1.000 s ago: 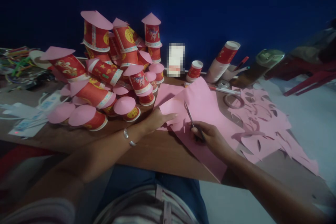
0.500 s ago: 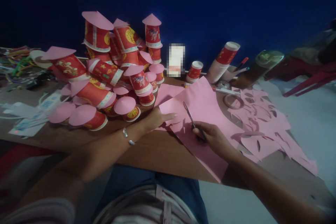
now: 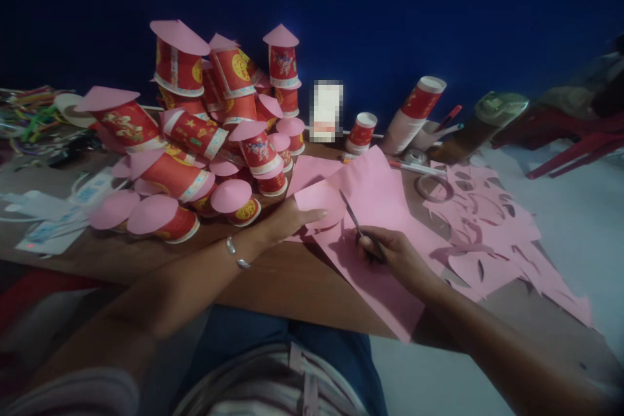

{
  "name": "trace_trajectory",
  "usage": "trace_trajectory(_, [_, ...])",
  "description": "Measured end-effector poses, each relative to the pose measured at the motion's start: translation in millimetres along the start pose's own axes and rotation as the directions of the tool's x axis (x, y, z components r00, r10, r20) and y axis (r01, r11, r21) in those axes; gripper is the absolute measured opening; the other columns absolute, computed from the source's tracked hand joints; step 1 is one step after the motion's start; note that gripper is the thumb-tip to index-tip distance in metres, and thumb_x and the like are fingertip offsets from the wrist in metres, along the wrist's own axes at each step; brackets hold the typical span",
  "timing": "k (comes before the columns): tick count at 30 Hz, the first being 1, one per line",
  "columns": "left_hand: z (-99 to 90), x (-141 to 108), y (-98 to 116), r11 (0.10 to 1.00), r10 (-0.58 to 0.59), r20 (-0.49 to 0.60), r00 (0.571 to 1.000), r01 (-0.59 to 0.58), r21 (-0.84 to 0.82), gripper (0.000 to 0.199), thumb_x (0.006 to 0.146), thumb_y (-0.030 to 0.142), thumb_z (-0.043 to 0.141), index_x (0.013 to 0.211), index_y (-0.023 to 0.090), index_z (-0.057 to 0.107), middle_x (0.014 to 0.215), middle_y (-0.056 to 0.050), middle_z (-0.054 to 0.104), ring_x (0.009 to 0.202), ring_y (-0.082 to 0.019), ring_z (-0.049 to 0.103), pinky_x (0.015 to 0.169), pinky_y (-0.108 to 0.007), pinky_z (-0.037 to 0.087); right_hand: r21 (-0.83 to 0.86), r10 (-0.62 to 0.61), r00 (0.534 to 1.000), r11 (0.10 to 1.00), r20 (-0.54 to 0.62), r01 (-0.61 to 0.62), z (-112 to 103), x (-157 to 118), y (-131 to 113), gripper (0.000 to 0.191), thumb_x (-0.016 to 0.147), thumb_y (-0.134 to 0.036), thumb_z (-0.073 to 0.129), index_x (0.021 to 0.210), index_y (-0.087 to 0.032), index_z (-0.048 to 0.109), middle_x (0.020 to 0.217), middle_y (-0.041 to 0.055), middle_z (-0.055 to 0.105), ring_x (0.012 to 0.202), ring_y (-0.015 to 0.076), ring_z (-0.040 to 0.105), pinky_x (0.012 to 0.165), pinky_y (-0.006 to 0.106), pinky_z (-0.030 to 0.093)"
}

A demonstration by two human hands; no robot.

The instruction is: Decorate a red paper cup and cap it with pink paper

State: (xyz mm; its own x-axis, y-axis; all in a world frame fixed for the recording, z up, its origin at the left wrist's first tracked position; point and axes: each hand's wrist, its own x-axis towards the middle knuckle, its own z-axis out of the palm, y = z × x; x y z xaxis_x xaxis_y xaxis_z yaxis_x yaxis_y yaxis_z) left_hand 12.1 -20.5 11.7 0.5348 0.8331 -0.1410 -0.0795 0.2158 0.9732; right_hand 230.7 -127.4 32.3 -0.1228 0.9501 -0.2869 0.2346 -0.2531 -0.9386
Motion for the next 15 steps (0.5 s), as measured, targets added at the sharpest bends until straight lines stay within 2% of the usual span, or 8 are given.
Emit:
trace_trajectory(4, [-0.5,2.5,-1.1,0.999,0.030,0.022,0.999,-0.030,-0.031,0.059,0.068,0.033,0.089,0.121,0.014,0.069,0.112,-0.013,0.077,0.116,-0.029,0.068,0.104,-0.043,0.052,-0.004,0.001,1.000,1.000,0.005,-0.001,0.0,-0.8,0.2,0.056,0.084,-0.074,0.063,0.086,-0.018,0.067,0.064,0.0005,0.059,0.060,0.0139,0.051,0.056,0.028,0.043])
trace_trajectory(7, [-2.0,3.2,-2.5,0.999,-0.010,0.040,0.999,0.012,-0.050,0.052,0.069,0.034,0.087,0.112,0.010,0.070,0.091,-0.011,0.077,0.089,-0.024,0.071,0.083,-0.037,0.057,0.013,0.012,1.000,1.000,0.009,-0.012,-0.5,-1.0,0.3,0.055,0.084,-0.072,0.065,0.084,-0.017,0.066,0.065,0.0004,0.058,0.060,0.0137,0.051,0.054,0.027,0.042])
trace_trajectory(10, [-3.0,2.6,-2.9,0.997,-0.059,0.018,0.998,0.060,-0.045,0.043,0.072,0.033,0.084,0.105,0.010,0.069,0.075,-0.006,0.073,0.068,-0.018,0.066,0.068,-0.031,0.054,0.025,0.013,1.000,1.000,0.013,-0.013,-0.5,-0.8,1.6,0.055,0.083,-0.072,0.066,0.084,-0.017,0.066,0.064,0.0003,0.059,0.060,0.0136,0.052,0.055,0.027,0.042])
trace_trajectory(15, [-1.3,1.9,-0.5,0.998,-0.060,0.019,0.998,0.061,-0.035,0.034,0.073,0.032,0.083,0.095,0.010,0.069,0.067,-0.004,0.070,0.063,-0.017,0.064,0.062,-0.028,0.051,0.033,0.010,1.000,0.999,0.000,-0.010,1.2,-1.8,3.2,0.056,0.084,-0.072,0.065,0.092,-0.016,0.067,0.064,-0.0003,0.058,0.060,0.0139,0.052,0.055,0.027,0.041])
